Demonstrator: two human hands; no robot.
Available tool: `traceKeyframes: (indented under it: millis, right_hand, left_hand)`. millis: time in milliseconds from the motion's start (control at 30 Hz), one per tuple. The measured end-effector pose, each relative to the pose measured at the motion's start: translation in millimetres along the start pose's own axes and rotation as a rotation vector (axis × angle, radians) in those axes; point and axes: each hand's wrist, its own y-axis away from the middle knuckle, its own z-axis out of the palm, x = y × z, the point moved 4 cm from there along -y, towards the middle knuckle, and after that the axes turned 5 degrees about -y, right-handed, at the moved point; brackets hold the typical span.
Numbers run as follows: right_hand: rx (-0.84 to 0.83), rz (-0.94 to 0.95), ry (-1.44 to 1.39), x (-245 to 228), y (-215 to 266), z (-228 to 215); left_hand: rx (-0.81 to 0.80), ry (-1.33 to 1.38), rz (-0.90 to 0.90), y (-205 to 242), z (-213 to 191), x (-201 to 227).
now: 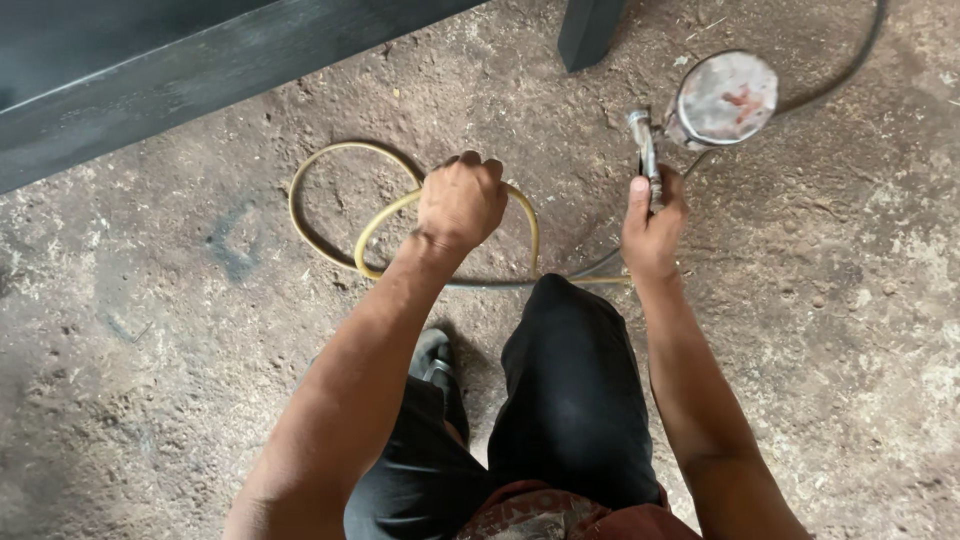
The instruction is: The person spray paints a black wooden bench, moving the spray gun along the slats and frame while holding a tube.
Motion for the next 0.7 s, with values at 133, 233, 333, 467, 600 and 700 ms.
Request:
traceKeyframes:
  millis: [133,233,333,467,600,700]
  right_hand:
    - [-0.026,0.037,0.069,5.4,15.6,6.0]
    - [-0.009,-0.011,0.037,-5.9,14.7,3.9]
    - [-0.015,0.043,-0.052,-13.9,-1.6,-1.9]
    - [0.037,-0.069,-0.117,-44.5,-25.1,-11.8]
    - [0.063,-0.083,-0.095,-56.1,-36.6,-13.3]
    - [0.063,-0.110,-0.006,-41.4,-35.8,-10.3]
  left_hand:
    - [-0.061,-0.002,0.005,-1.6,6.5,2.3]
    - [-0.008,0.009,0.036,-2.6,1.1,5.0]
    - [0.029,0.033,0.011,-4.1,-6.9,1.1]
    - [0.233,0.084,0.016,-5.2,-19.1,-5.8]
    - [0.326,0.097,0.024,-6.4,-21.9,-7.2]
    - [0.260,0.104,0.016,-7.3,-18.3,-6.3]
